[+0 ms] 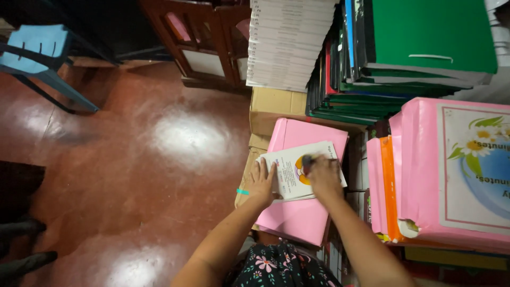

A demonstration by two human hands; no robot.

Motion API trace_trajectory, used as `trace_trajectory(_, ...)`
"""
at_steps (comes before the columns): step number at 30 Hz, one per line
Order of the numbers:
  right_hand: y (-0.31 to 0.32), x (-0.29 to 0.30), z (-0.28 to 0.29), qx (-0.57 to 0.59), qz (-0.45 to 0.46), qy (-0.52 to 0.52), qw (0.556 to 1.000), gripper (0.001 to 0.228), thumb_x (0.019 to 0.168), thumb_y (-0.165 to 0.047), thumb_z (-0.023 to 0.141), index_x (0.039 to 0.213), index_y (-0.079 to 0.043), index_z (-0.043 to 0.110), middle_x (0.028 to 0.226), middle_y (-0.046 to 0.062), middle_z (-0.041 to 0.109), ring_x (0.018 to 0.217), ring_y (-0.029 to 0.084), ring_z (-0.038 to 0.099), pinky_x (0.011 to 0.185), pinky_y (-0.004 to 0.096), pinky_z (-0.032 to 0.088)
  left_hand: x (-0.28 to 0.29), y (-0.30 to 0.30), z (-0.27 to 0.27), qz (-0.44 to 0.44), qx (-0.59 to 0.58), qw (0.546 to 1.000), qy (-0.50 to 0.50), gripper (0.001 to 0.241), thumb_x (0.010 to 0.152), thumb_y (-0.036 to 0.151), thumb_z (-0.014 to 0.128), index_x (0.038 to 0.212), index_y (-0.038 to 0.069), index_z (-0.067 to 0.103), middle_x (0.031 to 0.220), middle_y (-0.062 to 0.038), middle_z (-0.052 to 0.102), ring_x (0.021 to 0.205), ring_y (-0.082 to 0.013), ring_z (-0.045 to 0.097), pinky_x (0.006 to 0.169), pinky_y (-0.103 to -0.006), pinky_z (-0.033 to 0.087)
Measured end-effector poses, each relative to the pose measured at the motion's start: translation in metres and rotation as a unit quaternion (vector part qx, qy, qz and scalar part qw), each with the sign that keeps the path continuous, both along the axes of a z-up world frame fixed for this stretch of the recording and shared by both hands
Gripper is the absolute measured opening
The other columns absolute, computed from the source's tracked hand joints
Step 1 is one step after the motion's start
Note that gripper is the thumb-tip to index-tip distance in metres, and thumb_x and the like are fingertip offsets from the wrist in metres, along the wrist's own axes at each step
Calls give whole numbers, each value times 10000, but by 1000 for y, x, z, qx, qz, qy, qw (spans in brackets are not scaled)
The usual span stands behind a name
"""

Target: Stamping a large stack of booklets or pamphlets one by one and moving them to a finished pile.

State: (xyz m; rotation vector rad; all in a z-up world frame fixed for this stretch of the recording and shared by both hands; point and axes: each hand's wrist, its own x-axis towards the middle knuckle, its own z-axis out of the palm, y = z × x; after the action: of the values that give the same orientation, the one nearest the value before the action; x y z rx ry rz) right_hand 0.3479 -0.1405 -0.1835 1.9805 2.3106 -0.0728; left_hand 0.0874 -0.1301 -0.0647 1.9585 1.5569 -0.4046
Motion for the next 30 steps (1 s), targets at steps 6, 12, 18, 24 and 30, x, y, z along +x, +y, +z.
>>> trace_trajectory(6,8,-84,-11,192,-166,-87,963,443,890,-81,487,1141,275,566,1105,584,474,1044,739,495,776,766,361,5,-1,-9,-1,-10,1000,12,1240,799,429,839,1653,212,-34,1688,-210,-180,1560,-414,-151,1255,-590,98)
trace_trajectory(12,6,-111,110,-160,38,109,980,465,1077,-295,331,1426,-42,505,1716,146,65,1585,334,15,1255,543,44,2,-1,-8,-18,-22,998,52,1159,843,450,801,1651,159,23,1685,-220,-179,1561,-419,-131,1262,-576,115)
trace_trajectory(18,27,-15,57,-58,-221,32,973,619,1078,-458,289,1539,-57,389,1618,226,345,1587,373,76,1260,552,-74,6,0,10,-5,-15,999,31,1168,856,469,775,1656,175,-24,1692,-225,-162,1553,-401,-175,1255,-557,45)
trace_trajectory(24,-30,-62,52,108,49,104,987,496,869,-350,621,1152,55,665,1367,361,545,1423,521,356,1164,686,241,18,-2,6,-50,24,996,77,1250,781,551,811,1636,57,46,1675,-278,-136,1544,-464,-134,1277,-537,19)
trace_trajectory(30,-61,-47,79,21,116,215,970,510,832,-177,693,1314,-35,609,1562,198,427,1467,365,369,1224,496,266,18,-16,22,-182,97,978,24,1372,628,632,837,1651,172,46,1673,-290,16,1535,-517,5,1235,-610,134)
